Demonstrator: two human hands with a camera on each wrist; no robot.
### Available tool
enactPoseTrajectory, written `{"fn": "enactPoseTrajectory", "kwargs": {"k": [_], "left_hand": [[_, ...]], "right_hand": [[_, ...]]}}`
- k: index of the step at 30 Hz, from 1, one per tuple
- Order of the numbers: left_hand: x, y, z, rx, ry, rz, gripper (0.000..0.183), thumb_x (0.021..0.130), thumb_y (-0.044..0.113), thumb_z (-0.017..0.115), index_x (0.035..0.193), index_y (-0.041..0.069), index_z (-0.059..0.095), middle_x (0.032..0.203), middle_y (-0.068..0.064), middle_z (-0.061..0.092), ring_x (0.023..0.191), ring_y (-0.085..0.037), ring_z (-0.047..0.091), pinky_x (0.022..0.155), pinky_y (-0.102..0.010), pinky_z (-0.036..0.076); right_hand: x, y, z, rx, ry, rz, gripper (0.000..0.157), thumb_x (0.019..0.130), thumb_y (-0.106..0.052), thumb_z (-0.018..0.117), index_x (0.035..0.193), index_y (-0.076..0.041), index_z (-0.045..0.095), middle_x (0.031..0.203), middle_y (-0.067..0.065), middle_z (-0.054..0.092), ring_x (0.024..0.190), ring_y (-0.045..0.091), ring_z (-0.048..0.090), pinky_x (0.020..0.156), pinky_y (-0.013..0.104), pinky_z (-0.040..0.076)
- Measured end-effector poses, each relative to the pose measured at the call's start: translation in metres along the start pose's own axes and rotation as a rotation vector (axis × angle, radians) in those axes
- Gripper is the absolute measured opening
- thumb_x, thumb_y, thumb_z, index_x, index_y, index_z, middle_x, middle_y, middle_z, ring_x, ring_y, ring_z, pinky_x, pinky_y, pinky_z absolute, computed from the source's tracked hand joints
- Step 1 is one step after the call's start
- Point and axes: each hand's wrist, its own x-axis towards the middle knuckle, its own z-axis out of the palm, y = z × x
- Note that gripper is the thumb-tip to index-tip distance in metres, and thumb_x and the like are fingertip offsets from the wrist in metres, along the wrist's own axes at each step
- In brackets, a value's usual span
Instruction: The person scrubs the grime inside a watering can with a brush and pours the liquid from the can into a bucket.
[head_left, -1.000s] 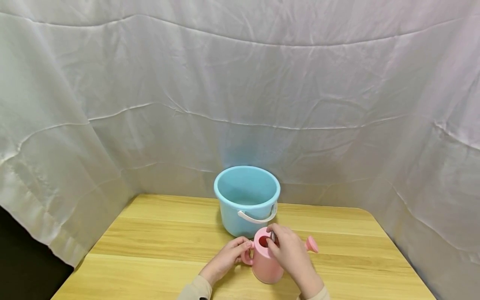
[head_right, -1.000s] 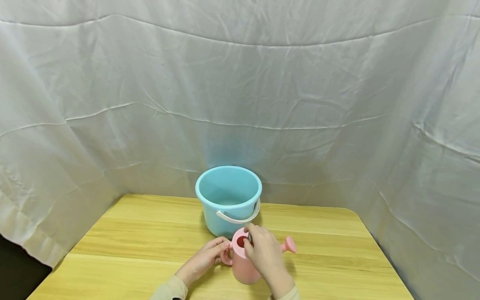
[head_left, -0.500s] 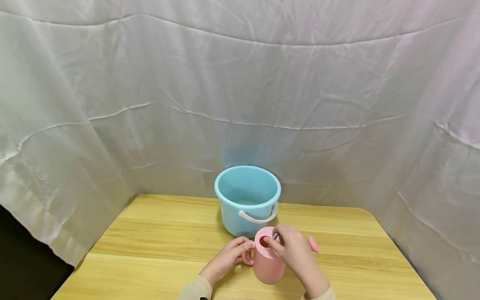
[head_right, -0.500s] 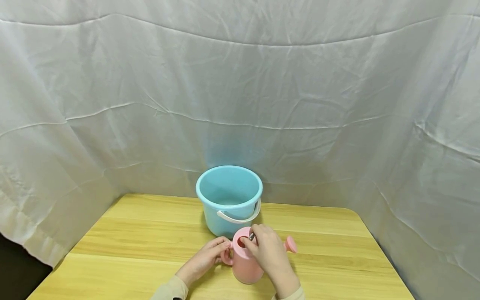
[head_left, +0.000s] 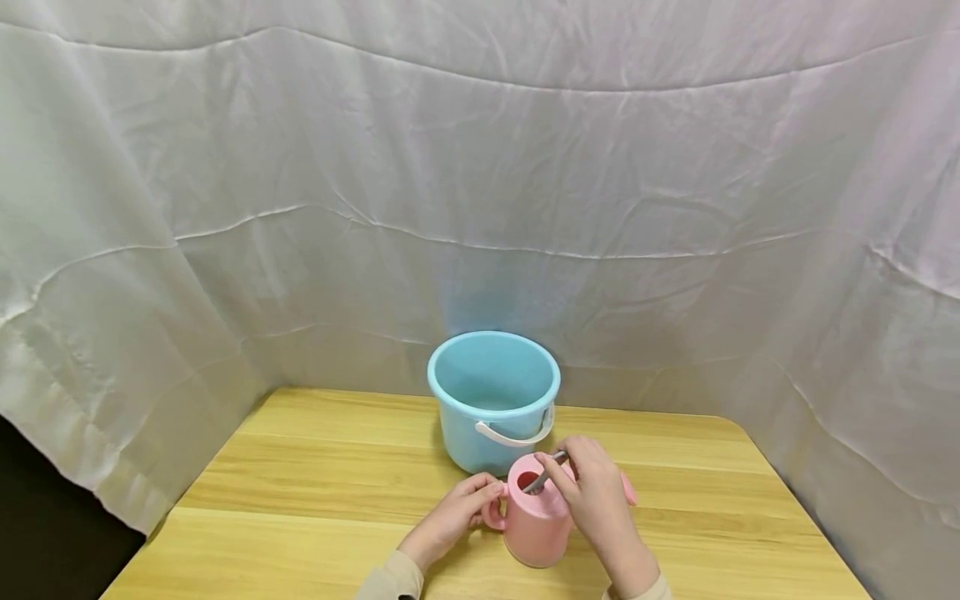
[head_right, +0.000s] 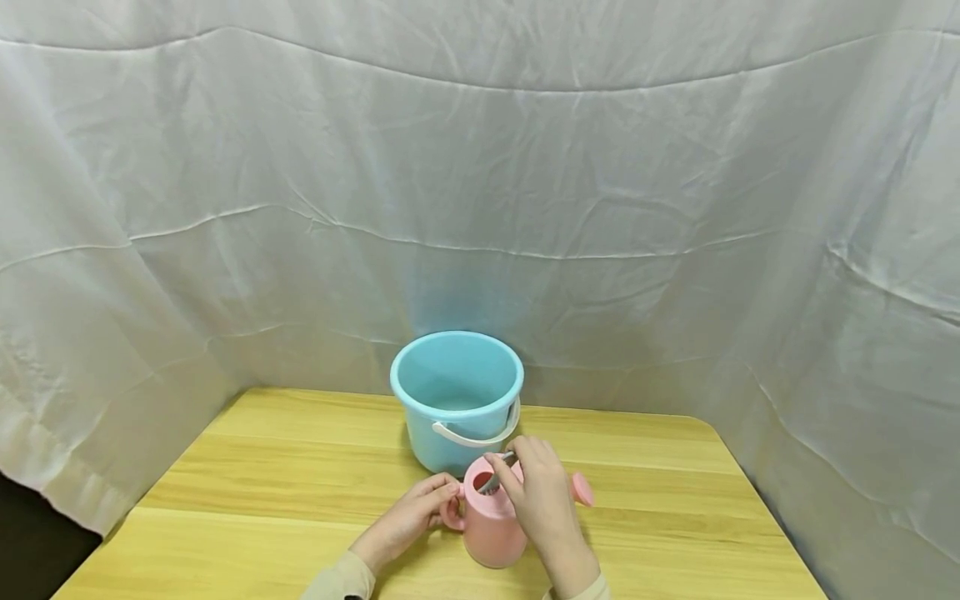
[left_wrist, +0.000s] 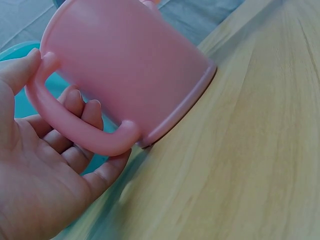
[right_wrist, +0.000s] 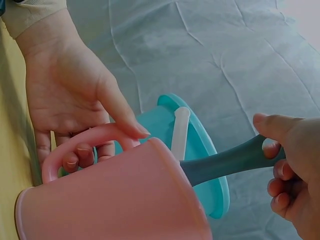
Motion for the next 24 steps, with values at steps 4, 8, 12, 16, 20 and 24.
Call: {"fn": "enactPoseTrajectory", "kwargs": {"k": [4, 8, 12, 16, 20, 24], "left_hand": [[-0.0009, 0.0008, 0.0003, -0.003, -0.001, -0.001, 0.031, 0.099, 0.029, 0.054, 0.102, -0.002, 0.055, 0.068, 0.001, 0.052, 0.074, -0.014, 0.061, 0.079, -0.027, 0.055], [-0.0011, 0.0010, 0.0001, 0.000, -0.001, 0.000, 0.029, 0.100, 0.028, 0.053, 0.102, -0.001, 0.056, 0.068, 0.001, 0.051, 0.074, -0.014, 0.061, 0.079, -0.027, 0.055], [-0.0012, 0.0008, -0.0002, 0.010, -0.002, 0.004, 0.030, 0.100, 0.029, 0.053, 0.102, -0.001, 0.056, 0.068, 0.001, 0.051, 0.074, -0.014, 0.061, 0.079, -0.028, 0.056], [-0.0012, 0.0003, -0.0002, 0.016, -0.007, 0.009, 0.033, 0.100, 0.028, 0.052, 0.104, -0.004, 0.055, 0.068, 0.002, 0.052, 0.074, -0.014, 0.061, 0.079, -0.029, 0.056], [-0.0012, 0.0002, -0.0007, 0.018, -0.013, 0.009, 0.033, 0.101, 0.028, 0.051, 0.103, -0.005, 0.054, 0.067, 0.002, 0.051, 0.074, -0.013, 0.061, 0.079, -0.028, 0.056], [-0.0011, 0.0006, -0.0007, 0.019, -0.016, 0.008, 0.030, 0.101, 0.028, 0.051, 0.102, -0.002, 0.055, 0.067, 0.002, 0.052, 0.074, -0.013, 0.062, 0.079, -0.028, 0.056]], "right_hand": [[-0.0006, -0.0003, 0.0000, -0.005, 0.007, 0.005, 0.026, 0.073, -0.011, 0.082, 0.074, -0.014, 0.057, 0.069, -0.001, 0.052, 0.069, 0.003, 0.040, 0.057, 0.017, 0.037], [-0.0015, 0.0001, 0.0008, -0.015, -0.003, 0.009, 0.026, 0.074, -0.013, 0.083, 0.074, -0.015, 0.057, 0.069, -0.003, 0.053, 0.069, 0.003, 0.040, 0.056, 0.017, 0.037], [-0.0027, -0.0004, 0.0028, -0.040, -0.026, -0.013, 0.027, 0.072, -0.016, 0.084, 0.074, -0.015, 0.056, 0.069, -0.005, 0.051, 0.068, 0.004, 0.041, 0.056, 0.017, 0.037], [-0.0047, -0.0020, 0.0051, -0.057, -0.081, -0.028, 0.029, 0.071, -0.020, 0.085, 0.072, -0.016, 0.056, 0.066, -0.008, 0.047, 0.064, 0.001, 0.037, 0.053, 0.014, 0.034], [-0.0067, -0.0032, 0.0074, -0.069, -0.158, -0.008, 0.032, 0.071, -0.022, 0.085, 0.069, -0.018, 0.054, 0.061, -0.012, 0.038, 0.059, -0.001, 0.031, 0.051, 0.013, 0.029], [-0.0080, -0.0038, 0.0083, -0.063, -0.244, 0.061, 0.030, 0.076, -0.023, 0.081, 0.068, -0.020, 0.052, 0.059, -0.012, 0.036, 0.057, 0.000, 0.031, 0.051, 0.014, 0.028]]}}
